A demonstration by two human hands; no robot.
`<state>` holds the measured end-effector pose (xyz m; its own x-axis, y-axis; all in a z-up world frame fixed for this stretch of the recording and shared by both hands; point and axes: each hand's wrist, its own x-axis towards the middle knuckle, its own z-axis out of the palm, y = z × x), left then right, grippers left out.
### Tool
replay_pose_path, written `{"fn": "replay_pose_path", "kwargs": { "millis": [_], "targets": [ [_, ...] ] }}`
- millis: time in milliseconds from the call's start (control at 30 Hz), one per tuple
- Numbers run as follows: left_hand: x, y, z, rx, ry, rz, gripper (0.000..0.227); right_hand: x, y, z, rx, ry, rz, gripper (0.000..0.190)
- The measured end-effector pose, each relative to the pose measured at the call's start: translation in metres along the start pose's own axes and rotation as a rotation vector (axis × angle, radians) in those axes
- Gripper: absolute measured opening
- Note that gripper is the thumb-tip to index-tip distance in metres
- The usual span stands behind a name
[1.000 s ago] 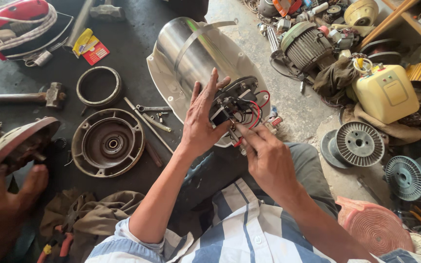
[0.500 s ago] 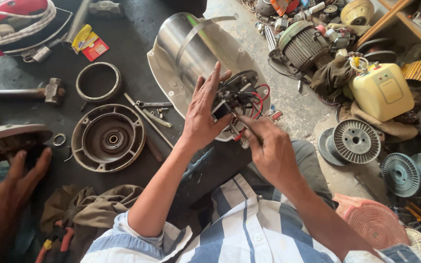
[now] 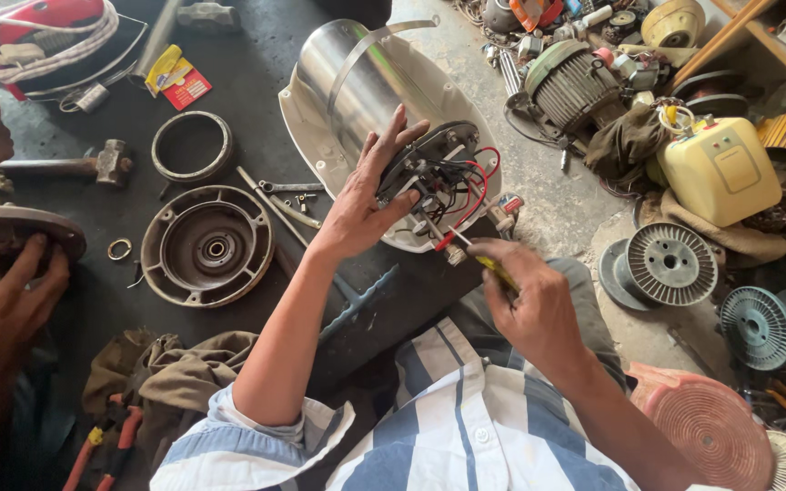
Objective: The person manipulates internal wiring and electrical components of a cylindrical appliance unit on a workbench, using a screwdriver to tighten connectors while another person assists with holding secondary housing parts and using pliers.
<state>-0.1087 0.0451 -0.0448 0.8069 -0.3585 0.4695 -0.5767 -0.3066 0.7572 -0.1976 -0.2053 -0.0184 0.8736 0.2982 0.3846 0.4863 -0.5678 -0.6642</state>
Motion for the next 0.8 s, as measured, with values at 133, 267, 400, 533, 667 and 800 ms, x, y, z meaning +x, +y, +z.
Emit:
{"fn": "replay_pose_path", "kwargs": {
  "millis": [133,267,400,533,667,800],
  "targets": [
    [0.001,0.002,0.0,0.003,-0.002,-0.005,0.098,-0.001,0.003,0.01,-0.051,0.047,-0.13,0.033],
    [0.002,0.004,0.0,0.002,-0.004,-0.025,0.1,0.005,0.003,0.02,-0.042,-0.006,-0.149,0.035],
    [0.002,0.001,0.002,0.01,0.002,-0.028,0.099,0.009,0.003,0.025,-0.019,-0.037,-0.144,0.036],
    [0.002,-0.003,0.003,0.013,0.009,-0.018,0.098,0.011,0.003,0.029,-0.012,-0.032,-0.119,0.034],
    [0.003,-0.004,0.003,0.01,0.012,-0.008,0.097,0.01,0.003,0.03,-0.01,-0.02,-0.095,0.034],
    [0.001,-0.002,0.003,0.002,0.016,-0.015,0.096,0.011,0.003,0.03,0.003,-0.015,-0.076,0.034]
  ]
}}
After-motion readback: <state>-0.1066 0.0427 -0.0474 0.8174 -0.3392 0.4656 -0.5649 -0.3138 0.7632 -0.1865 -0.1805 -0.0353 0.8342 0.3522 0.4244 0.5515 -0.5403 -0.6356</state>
